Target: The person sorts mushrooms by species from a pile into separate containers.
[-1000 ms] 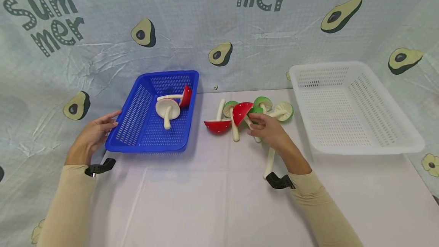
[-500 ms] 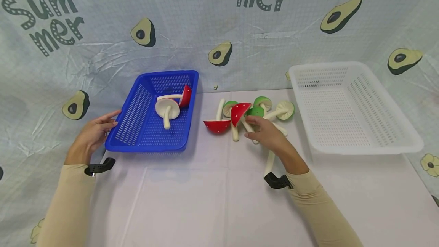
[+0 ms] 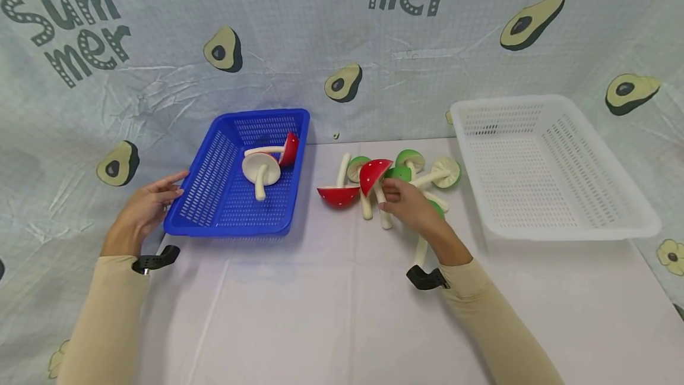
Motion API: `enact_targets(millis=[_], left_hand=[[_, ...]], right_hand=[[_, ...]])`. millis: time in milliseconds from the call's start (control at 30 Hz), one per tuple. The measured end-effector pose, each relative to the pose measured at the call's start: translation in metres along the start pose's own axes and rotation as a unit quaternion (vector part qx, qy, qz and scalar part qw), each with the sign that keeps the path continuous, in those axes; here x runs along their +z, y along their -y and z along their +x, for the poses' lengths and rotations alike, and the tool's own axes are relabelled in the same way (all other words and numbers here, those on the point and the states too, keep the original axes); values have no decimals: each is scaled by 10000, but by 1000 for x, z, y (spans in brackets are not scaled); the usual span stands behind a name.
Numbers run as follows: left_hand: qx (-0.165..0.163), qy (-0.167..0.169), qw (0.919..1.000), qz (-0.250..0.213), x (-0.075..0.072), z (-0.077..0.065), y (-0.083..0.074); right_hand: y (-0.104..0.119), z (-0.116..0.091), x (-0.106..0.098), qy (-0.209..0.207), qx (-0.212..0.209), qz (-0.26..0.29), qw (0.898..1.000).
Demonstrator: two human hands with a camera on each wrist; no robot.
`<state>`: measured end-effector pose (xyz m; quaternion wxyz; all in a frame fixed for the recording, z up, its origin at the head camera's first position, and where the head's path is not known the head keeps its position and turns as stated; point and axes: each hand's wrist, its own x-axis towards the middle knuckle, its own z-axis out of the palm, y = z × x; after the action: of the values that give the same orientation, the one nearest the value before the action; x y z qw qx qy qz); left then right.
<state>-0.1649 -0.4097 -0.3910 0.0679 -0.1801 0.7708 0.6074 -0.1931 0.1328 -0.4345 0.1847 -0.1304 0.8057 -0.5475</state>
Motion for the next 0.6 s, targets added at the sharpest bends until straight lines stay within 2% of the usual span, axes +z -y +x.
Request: enact_targets(millis=[200,400,467,600], left_hand=[[-2,-84,9997,214,0,0,0],[1,-129,9996,270,0,1,2],[12,-121,9995,288,0,2,2],[-2,-56,9997,232,0,2,2]], right_hand=[[2,12,7,-154,339,-560,9977],[7,20,12,-559,523,-1443,9866],[9,22,12,-643,507,-1374,9871],[10,26,8,-677,458,-749,9938]])
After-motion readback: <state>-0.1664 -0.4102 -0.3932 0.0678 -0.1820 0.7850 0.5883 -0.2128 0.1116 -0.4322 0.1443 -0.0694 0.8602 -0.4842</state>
